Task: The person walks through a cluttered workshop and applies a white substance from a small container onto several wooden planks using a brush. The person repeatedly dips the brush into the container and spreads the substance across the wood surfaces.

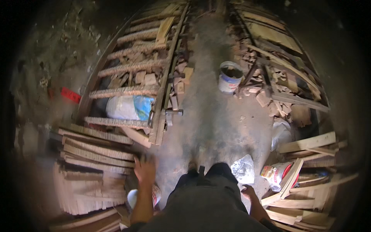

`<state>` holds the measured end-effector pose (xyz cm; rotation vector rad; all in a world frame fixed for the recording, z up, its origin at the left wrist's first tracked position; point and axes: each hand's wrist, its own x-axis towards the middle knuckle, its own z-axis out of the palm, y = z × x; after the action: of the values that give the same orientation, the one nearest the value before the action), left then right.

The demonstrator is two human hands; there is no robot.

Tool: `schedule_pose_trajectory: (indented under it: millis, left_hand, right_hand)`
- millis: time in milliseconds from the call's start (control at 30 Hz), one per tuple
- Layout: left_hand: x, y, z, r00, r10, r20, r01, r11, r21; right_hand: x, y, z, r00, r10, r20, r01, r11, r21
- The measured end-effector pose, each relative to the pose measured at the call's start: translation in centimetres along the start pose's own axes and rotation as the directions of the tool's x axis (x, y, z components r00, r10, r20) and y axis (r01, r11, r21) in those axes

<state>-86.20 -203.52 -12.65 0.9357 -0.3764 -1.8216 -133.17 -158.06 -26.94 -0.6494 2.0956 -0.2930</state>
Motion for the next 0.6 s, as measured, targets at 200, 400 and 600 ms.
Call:
schedule_pose_trajectory:
  millis: [200, 400, 600]
  left_hand:
    - [12.5, 10.6, 36.5, 0.870, 0.246, 0.427, -0.008, 0.873, -0.487]
    - [24.2, 8.4, 47.3, 0.834, 0.311, 0.456, -0.018, 0.841, -0.540]
    - [27.2, 6.0, 65.7, 0.849, 0.167, 0.501, 0.100, 0.881, -0.463]
  right_hand:
    - [5.6, -4.1, -3.0, 0.999, -0.040, -0.013, 0.040, 0.999, -0.021]
    - [22.7, 1.9, -12.0, 0.893, -0.419, -0.163, 0.370, 0.891, -0.263]
    - [36.2, -18.1, -31.3, 0.966, -0.090, -0.241, 0.157, 0.949, 0.272]
